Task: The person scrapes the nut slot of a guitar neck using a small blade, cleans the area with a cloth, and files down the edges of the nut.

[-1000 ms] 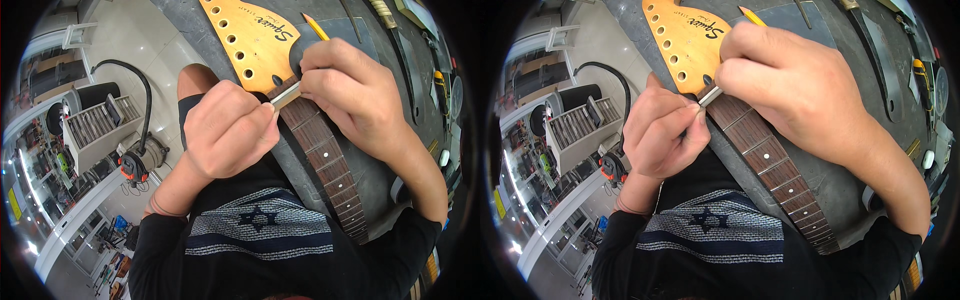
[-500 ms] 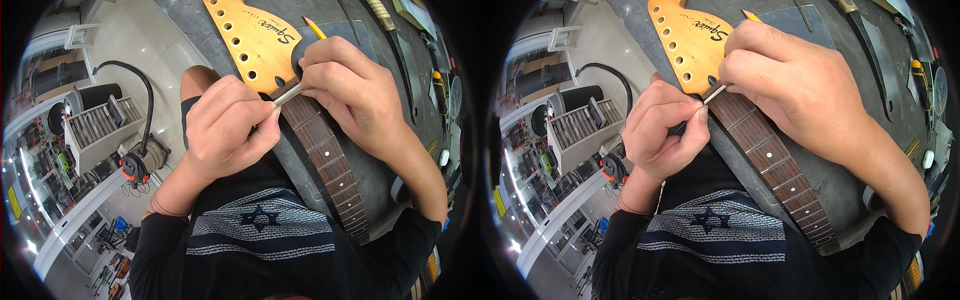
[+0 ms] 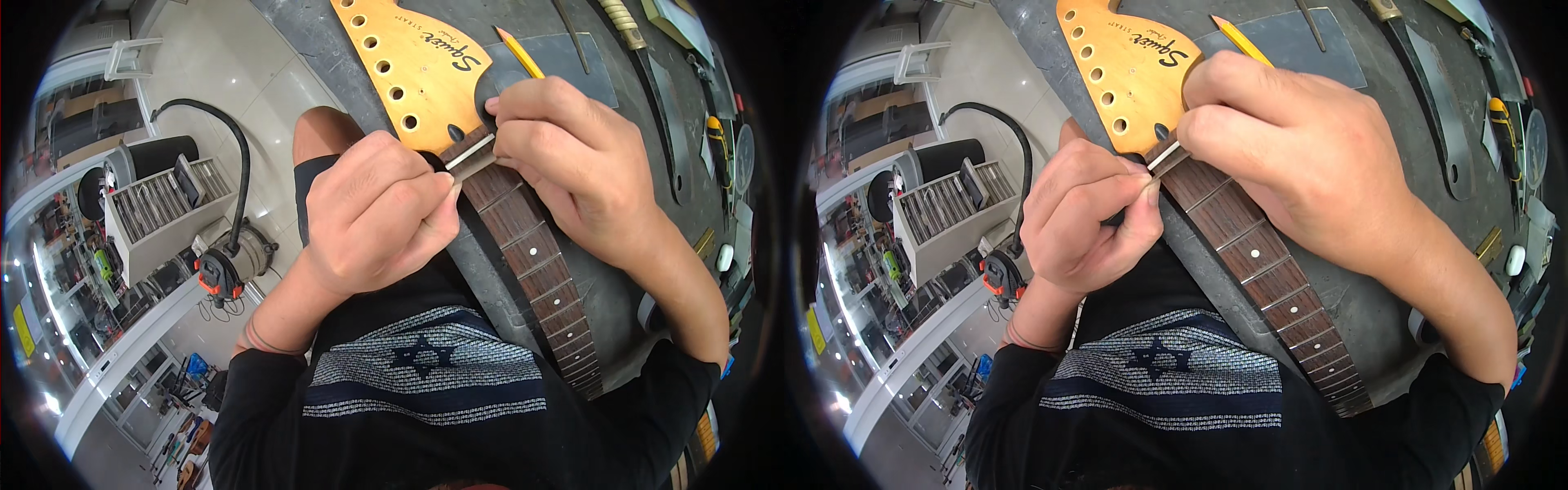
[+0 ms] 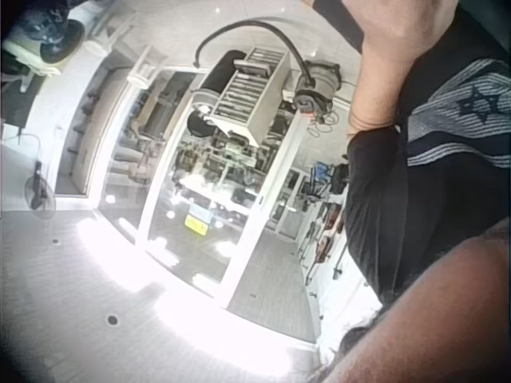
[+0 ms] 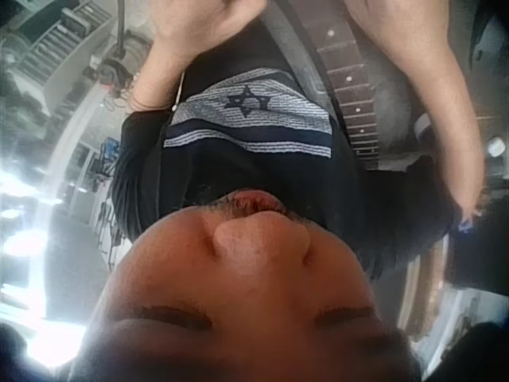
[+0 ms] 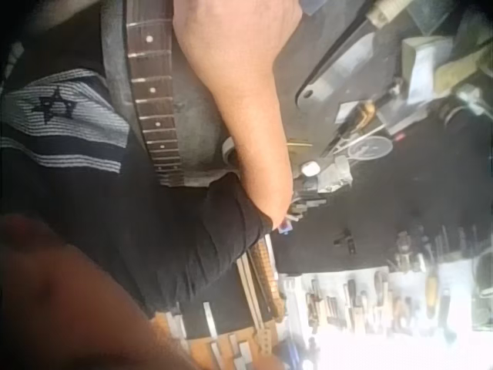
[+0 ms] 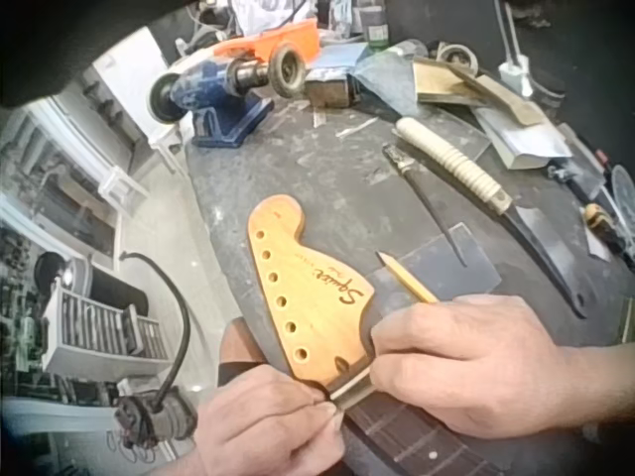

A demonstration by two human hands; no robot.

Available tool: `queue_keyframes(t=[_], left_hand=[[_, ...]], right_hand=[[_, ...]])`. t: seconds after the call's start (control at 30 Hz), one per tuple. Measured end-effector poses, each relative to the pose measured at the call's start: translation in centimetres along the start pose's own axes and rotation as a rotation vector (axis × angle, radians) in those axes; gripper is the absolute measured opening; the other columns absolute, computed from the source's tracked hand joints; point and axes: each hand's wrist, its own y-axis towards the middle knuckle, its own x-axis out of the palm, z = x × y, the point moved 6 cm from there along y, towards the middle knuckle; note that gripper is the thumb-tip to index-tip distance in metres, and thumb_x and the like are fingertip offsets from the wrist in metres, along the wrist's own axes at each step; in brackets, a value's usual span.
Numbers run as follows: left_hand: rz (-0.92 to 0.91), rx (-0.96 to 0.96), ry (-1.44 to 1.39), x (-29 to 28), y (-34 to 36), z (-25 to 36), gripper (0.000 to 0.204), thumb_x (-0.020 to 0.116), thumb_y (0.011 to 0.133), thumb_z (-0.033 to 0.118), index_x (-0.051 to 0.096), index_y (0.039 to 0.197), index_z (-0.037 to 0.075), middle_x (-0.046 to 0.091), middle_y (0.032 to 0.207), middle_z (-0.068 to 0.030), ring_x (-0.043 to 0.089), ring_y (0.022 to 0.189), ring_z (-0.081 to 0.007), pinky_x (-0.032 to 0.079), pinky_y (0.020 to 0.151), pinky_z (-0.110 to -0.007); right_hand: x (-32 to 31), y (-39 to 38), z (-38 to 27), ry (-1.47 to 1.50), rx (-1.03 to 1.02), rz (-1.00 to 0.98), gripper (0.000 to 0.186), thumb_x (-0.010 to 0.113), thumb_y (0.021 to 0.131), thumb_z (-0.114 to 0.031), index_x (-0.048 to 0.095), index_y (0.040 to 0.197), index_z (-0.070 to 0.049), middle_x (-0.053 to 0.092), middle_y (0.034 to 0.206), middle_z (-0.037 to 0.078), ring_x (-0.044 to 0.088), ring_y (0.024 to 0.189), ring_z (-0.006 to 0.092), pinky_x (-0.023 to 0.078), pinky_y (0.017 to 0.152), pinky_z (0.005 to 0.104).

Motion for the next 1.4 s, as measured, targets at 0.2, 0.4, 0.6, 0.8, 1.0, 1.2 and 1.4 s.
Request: queue_keyframes(t=[0.2, 0.4, 0.6, 0.8, 1.0, 1.2, 1.4], left_hand=[[0.026, -0.017, -0.037, -0.16, 0.07, -0.59, 0.027, 0.085, 0.080, -0.014, 0.072, 0.099, -0.001, 0.075, 0.087, -0.0128, 0.070, 0.072, -0.0252, 0.055, 0.068, -0.038], [0.014, -0.024, -0.034, 0.01, 0.02, -0.74, 0.026, 0.086, 0.080, -0.014, 0.072, 0.098, -0.002, 0.075, 0.086, -0.0132, 0.070, 0.072, -0.0250, 0.055, 0.069, -0.039], [0.052, 0.027, 0.015, 0.44, -0.05, -0.42, 0.026, 0.087, 0.076, -0.012, 0.072, 0.094, -0.002, 0.070, 0.084, -0.0123, 0.067, 0.068, -0.0280, 0.055, 0.063, -0.039], [0.072, 0.004, -0.036, -0.12, 0.25, -0.58, 0.027, 0.088, 0.073, -0.012, 0.072, 0.092, -0.002, 0.069, 0.083, -0.0116, 0.066, 0.066, -0.0290, 0.053, 0.060, -0.038], [0.026, -0.027, -0.034, -0.18, 0.16, -0.55, 0.027, 0.086, 0.077, -0.014, 0.071, 0.096, -0.002, 0.073, 0.086, -0.0124, 0.069, 0.070, -0.0264, 0.055, 0.066, -0.038], [0.003, -0.006, 0.018, 0.13, 0.09, -0.42, 0.028, 0.086, 0.079, -0.014, 0.071, 0.099, -0.002, 0.075, 0.088, -0.0136, 0.070, 0.072, -0.0264, 0.056, 0.068, -0.038], [0.002, 0.000, 0.009, 0.09, -0.06, 0.13, 0.029, 0.087, 0.080, -0.014, 0.072, 0.101, -0.001, 0.076, 0.088, -0.0137, 0.071, 0.072, -0.0268, 0.056, 0.068, -0.038]], right_hand=[[-0.01, 0.36, 0.23, 0.042, 0.041, 0.040, 0.025, 0.088, 0.087, 0.003, 0.073, 0.107, -0.004, 0.076, 0.116, 0.010, 0.080, 0.095, 0.0295, 0.064, 0.078, 0.0376], [0.07, 0.29, 0.43, 0.027, 0.040, 0.026, 0.026, 0.088, 0.087, 0.003, 0.073, 0.107, -0.004, 0.076, 0.116, 0.010, 0.080, 0.095, 0.0293, 0.064, 0.078, 0.0376], [0.02, 0.19, 0.29, 0.008, 0.022, 0.005, 0.026, 0.088, 0.086, 0.003, 0.074, 0.107, -0.004, 0.076, 0.116, 0.010, 0.080, 0.095, 0.0303, 0.064, 0.077, 0.0372], [-0.02, 0.34, 0.08, 0.016, 0.056, -0.002, 0.026, 0.088, 0.086, 0.003, 0.073, 0.107, -0.003, 0.076, 0.115, 0.010, 0.080, 0.096, 0.0292, 0.065, 0.079, 0.0369], [0.21, 0.29, 0.42, 0.032, 0.064, 0.010, 0.026, 0.088, 0.086, 0.003, 0.073, 0.106, -0.004, 0.075, 0.115, 0.009, 0.080, 0.096, 0.0282, 0.065, 0.079, 0.0366], [0.12, 0.18, 0.52, 0.034, 0.055, 0.012, 0.026, 0.087, 0.085, 0.005, 0.074, 0.106, -0.003, 0.076, 0.117, 0.009, 0.080, 0.096, 0.0284, 0.065, 0.079, 0.0365], [-0.22, -0.25, -0.11, 0.001, 0.011, 0.004, 0.027, 0.087, 0.084, 0.006, 0.074, 0.106, -0.003, 0.076, 0.118, 0.010, 0.080, 0.095, 0.0290, 0.066, 0.078, 0.0372]])
